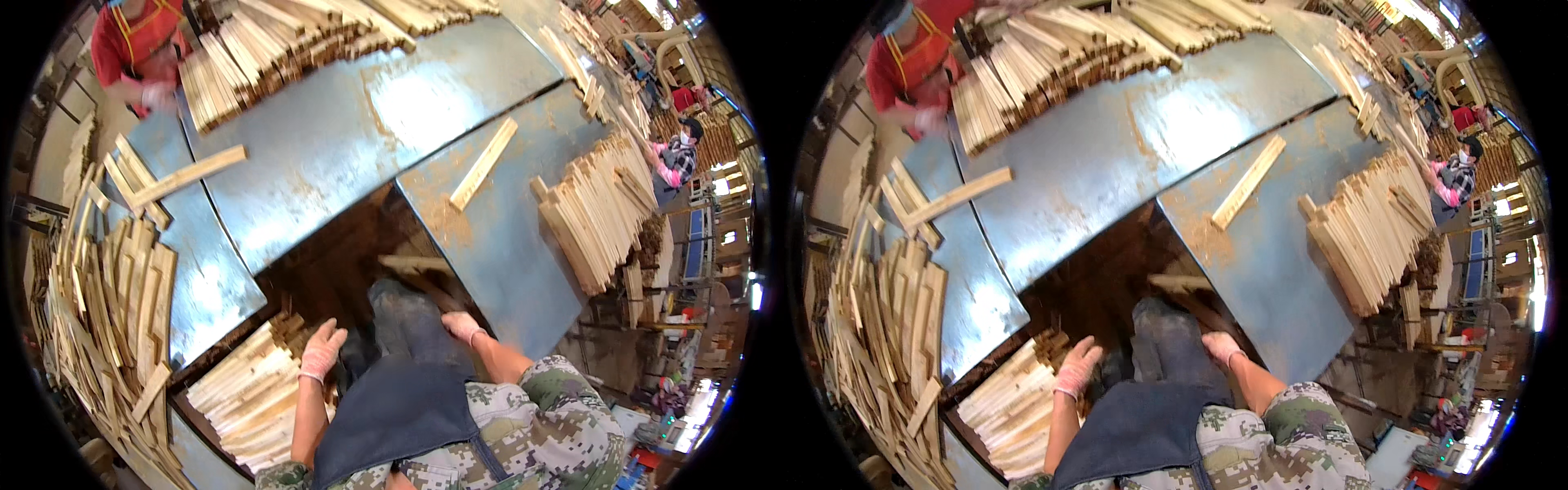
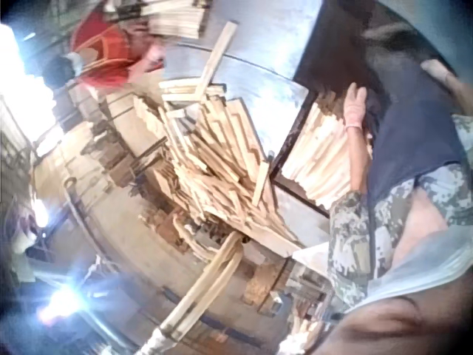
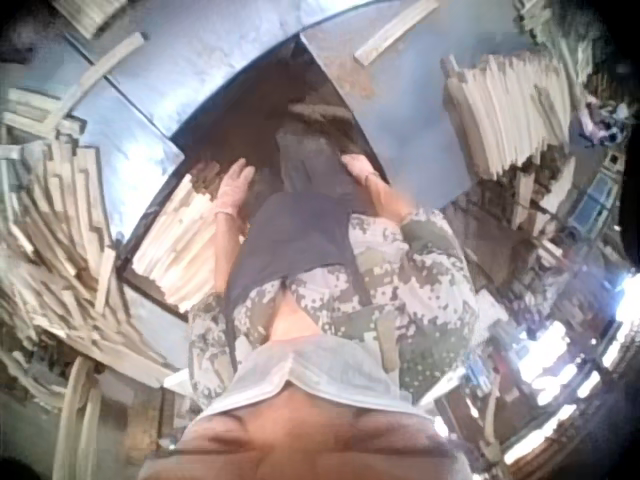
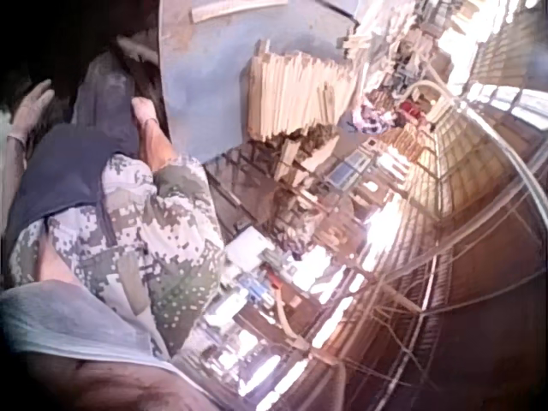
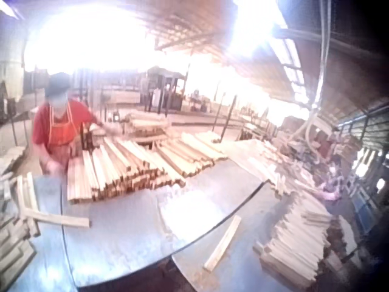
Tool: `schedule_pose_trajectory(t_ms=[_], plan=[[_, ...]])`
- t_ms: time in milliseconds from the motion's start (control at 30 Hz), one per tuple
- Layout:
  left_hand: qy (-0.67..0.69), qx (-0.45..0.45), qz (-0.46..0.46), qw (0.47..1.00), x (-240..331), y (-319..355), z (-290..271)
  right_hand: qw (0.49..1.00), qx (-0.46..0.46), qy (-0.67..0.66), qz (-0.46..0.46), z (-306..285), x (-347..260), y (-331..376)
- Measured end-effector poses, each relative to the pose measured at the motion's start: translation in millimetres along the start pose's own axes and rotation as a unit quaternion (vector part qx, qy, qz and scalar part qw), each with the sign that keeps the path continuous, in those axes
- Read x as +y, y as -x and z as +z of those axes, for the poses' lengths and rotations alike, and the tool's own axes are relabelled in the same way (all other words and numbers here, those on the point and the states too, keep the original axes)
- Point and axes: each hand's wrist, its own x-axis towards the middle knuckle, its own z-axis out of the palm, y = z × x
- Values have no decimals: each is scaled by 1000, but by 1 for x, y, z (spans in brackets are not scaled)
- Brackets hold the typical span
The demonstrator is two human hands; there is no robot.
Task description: The person repeatedly picks up stacks of light-colored wooden planks from a metal table and places them onto a conveyor belt. They align the planks and move them in batches throughout the clip.
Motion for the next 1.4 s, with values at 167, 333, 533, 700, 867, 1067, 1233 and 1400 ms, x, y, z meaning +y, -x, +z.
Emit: schedule_pose_trajectory(t_ms=[167,333,533,700,867,1067,1233,1400], plan=[[37,53,6,998,16,-4,-17,999,-12,-14,42,-7,-7,-32],[-21,91,-10,996,15,-18,-35,973,23,-218,71,-41,-35,-80],[30,115,-57,991,28,-34,-44,983,104,-140,49,-113,-90,-136],[13,111,-63,992,39,-72,-57,966,101,-237,-15,-179,-148,-211],[14,121,-116,986,88,-140,-83,955,24,-288,-75,-266,-230,-282],[9,123,-87,989,190,-220,-115,938,91,-254,-219,-416,-327,-360],[75,138,-117,981,235,-267,-124,923,272,-96,-254,-586,-451,-394],[33,101,-161,981,244,-290,-118,883,346,45,-314,-659,-589,-432]])
